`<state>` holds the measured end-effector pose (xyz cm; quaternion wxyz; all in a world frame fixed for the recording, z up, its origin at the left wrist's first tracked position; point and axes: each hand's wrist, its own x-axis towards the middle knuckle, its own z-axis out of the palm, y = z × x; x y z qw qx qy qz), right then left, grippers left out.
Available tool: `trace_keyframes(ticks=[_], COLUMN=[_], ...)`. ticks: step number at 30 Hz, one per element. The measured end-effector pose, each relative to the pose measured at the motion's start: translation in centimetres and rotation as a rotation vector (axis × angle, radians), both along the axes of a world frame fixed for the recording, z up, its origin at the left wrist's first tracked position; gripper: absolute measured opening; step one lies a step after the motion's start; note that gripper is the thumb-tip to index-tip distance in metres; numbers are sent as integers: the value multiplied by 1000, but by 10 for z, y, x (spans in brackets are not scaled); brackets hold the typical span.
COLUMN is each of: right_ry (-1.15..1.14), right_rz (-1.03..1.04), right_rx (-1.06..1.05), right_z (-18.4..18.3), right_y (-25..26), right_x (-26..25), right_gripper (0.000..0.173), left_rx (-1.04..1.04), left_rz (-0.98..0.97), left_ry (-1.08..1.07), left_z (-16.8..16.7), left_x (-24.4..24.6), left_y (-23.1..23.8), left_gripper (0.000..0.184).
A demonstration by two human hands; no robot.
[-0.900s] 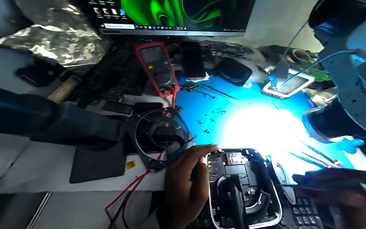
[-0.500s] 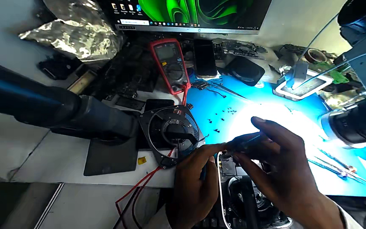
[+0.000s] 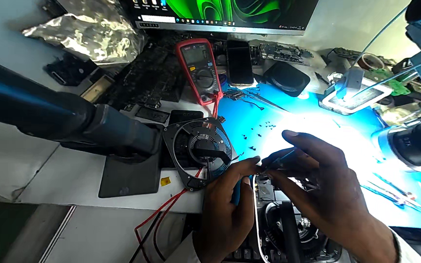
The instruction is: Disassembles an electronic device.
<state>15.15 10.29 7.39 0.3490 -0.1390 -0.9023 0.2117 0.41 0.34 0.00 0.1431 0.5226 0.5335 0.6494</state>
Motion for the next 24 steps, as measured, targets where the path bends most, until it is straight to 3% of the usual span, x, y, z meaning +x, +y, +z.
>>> trace_keyframes(ticks=[5,9,13,15,17,21,24], right_ry=[30,-166,-236,-315,-380,-383,-424], right_rz=[-76,92,-109,-12,84,11,0], right_rx=[56,-83,188,210,221,334,298], right_z=[15,33,42,52,58,56,56], right_y=[2,10,9,12,14,19,17], right_x=[-4,-3,-10,-7,-6,-6,-5], right_gripper=[39,42,17,12,17,12,24], left_rx=[18,19,25,31,36,32,35], left_rz=[16,7,8,7,9,12,10], left_ry=[-4,-5,-20,-25,-29,-28,-26], left_z=[0,0,-1,-1,-1,-2,-2], left_x=[0,0,0,0,0,0,0], left_y=[0,0,0,1,1,0,0], left_gripper=[32,32,38,39,37,37,36])
